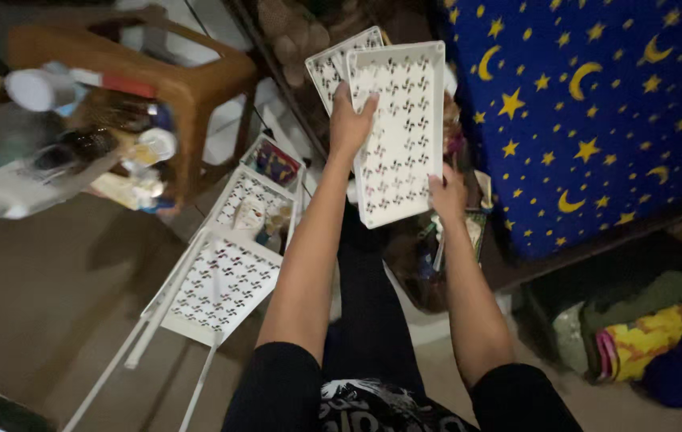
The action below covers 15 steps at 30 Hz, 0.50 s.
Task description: The person assembles a white plastic storage shelf by inserting vertical poles into the tray corners and then places various toiletries and small containers onto the shelves.
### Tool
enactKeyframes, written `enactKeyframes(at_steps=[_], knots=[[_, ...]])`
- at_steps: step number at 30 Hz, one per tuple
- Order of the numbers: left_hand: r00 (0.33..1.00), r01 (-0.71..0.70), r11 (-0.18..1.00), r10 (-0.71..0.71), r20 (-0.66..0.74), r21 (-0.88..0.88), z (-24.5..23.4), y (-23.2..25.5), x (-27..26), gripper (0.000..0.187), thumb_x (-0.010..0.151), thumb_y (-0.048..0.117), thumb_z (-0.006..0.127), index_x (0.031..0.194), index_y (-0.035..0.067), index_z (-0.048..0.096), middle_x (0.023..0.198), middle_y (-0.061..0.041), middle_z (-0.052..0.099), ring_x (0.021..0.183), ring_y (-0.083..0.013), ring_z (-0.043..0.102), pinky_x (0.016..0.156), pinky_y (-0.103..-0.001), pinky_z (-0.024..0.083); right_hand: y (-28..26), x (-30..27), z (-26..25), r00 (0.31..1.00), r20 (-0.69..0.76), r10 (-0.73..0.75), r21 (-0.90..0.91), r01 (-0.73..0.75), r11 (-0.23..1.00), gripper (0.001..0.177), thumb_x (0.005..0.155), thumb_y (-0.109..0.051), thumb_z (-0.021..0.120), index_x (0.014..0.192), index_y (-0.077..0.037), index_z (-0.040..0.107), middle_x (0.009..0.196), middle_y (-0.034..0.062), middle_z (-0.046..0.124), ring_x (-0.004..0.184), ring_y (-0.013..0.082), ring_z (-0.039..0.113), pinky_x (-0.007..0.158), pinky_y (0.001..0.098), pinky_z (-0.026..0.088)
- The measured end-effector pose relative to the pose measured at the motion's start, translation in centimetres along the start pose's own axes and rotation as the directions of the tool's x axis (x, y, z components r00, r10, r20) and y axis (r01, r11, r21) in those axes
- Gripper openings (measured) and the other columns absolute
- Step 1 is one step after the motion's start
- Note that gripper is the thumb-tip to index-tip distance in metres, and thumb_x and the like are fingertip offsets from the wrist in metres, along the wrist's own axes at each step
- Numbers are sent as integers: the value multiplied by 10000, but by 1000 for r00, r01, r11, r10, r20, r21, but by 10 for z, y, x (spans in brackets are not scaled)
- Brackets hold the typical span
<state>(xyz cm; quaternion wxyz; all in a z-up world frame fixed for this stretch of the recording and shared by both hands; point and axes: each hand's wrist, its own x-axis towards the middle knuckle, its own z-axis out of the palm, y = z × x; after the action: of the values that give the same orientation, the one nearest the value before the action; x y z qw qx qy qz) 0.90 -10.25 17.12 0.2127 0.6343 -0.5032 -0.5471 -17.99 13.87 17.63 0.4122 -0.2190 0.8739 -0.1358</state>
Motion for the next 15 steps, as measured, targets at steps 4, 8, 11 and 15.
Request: enactKeyframes(at_steps=[4,8,11,15], knots=[[994,28,999,-24,-107,38,-72,83,-27,588,902,394,706,1345,46,535,1243,-211,702,1153,-363,680,959,-422,522,-24,-47,-43,904,-124,-409,36,416,909,357,966,-193,656,1301,-72,680,1185,143,728,1073,239,683,937,370,517],[964,-170,970,201,-174,176,-152,154,-82,425,834,399,754,1095,78,657,1081,-204,737,1037,-383,689,857,-441,534,-80,-112,-76,897,-109,-429,112,440,891,377,977,-182,630,1333,-63,665,1127,103,723,972,176,663,856,326,521],[985,-64,990,83,-152,129,-218,183,-135,373,870,420,690,1083,114,695,1029,-174,761,986,-355,724,849,-422,549,-126,-178,-98,931,-68,-359,134,365,921,395,944,-179,641,1320,-69,697,1060,110,712,878,165,639,785,317,520],[954,-279,951,290,-72,137,-321,188,-206,349,950,414,631,1107,113,714,1050,-151,761,1009,-324,726,864,-409,547,-191,-259,-112,910,-38,-412,199,411,889,404,871,-157,679,1261,-60,728,1017,60,757,864,132,654,786,296,523]])
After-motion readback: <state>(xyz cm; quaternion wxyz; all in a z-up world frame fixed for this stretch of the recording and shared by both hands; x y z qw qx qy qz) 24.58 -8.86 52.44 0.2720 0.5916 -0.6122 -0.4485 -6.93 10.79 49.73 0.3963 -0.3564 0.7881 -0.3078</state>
